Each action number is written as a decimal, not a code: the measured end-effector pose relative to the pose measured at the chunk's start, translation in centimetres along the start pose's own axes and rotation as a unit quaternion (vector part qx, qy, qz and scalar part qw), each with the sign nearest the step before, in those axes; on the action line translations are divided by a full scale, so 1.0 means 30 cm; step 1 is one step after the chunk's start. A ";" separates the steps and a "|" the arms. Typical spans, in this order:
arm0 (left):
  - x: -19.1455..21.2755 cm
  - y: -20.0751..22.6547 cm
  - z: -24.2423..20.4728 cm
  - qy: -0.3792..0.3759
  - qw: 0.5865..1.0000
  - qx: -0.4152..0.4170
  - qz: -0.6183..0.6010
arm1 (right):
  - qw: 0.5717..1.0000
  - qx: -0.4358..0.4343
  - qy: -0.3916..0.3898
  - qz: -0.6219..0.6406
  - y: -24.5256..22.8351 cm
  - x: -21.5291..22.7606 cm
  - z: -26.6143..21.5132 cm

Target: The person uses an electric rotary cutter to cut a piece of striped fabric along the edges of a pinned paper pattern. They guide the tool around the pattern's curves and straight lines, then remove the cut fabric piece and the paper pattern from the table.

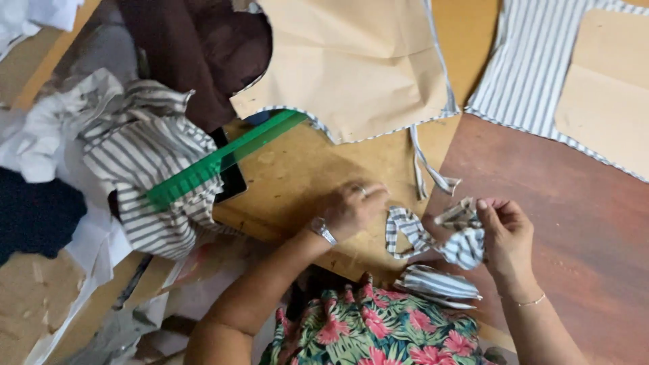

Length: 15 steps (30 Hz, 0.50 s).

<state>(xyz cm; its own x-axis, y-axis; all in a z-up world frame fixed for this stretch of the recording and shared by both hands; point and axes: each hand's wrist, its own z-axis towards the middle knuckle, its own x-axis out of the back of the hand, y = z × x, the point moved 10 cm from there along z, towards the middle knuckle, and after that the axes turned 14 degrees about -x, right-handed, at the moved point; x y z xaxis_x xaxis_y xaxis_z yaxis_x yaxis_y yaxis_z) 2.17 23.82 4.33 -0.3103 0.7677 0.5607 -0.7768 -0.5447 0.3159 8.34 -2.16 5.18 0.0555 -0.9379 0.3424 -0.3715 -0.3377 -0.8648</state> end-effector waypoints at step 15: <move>-0.064 -0.740 0.208 -0.159 0.937 0.186 0.251 | 0.802 0.442 0.045 -0.400 -0.102 -0.448 -0.015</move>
<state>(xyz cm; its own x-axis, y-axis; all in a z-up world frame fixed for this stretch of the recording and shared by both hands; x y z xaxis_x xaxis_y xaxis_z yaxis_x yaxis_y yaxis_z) 23.42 32.33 1.03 -0.3602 0.2759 0.8912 -0.3146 -0.9352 0.1623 8.31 11.53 3.40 -0.1328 -0.3980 0.9077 0.5543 -0.7890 -0.2648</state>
